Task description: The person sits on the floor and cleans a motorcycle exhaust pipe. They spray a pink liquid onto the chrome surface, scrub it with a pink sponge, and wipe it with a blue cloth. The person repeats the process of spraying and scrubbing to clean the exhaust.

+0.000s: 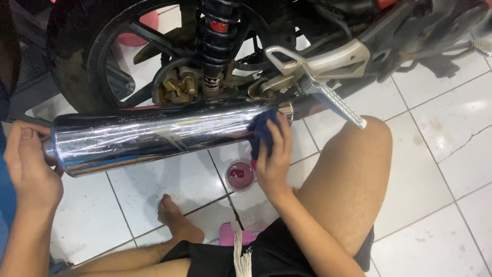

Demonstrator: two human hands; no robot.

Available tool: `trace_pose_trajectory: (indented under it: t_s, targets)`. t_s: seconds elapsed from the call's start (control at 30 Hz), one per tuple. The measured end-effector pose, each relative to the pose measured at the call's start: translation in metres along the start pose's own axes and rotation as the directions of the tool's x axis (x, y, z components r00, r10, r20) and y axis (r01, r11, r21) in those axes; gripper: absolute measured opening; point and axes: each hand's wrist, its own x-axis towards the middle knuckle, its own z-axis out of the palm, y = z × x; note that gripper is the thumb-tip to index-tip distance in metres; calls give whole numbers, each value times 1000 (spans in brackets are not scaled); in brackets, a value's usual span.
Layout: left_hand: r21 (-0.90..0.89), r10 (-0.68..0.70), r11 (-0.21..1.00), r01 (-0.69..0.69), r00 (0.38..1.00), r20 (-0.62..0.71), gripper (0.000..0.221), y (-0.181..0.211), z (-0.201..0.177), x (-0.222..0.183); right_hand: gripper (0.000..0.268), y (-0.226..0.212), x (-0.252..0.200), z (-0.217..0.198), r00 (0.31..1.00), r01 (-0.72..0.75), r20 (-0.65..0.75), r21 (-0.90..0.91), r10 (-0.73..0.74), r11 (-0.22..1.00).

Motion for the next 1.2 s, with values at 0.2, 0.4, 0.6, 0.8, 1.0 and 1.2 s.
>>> trace_pose_trajectory:
  t_s: [0.2,0.4,0.6,0.8,1.0,1.2]
  targets:
    - [-23,-41,999,41,999,-4,27,-3,-1,2,44,24,-2,6,992,24,-123,-15,-26,1000]
    - [9,41,999,-41,999,-6,32,13,3,-3,39,13,-34,40,979,50,-194,-58,-60,997]
    - [-94,47,995,-46,999,11,30,12,4,-3,53,41,-35,34,972,190,-138,-22,-191,981]
    - [-56,198,979,-197,980,16,35,14,2,-1,54,16,-34,48,981,152,-120,11,-150,988]
    - [-57,260,964,-258,965,35,36,11,-1,0,44,46,-38,44,950,312,-50,145,-308,939]
    - [-45,261,964,-260,965,13,36,19,1,0,46,27,-44,56,928,369,-70,60,-365,927]
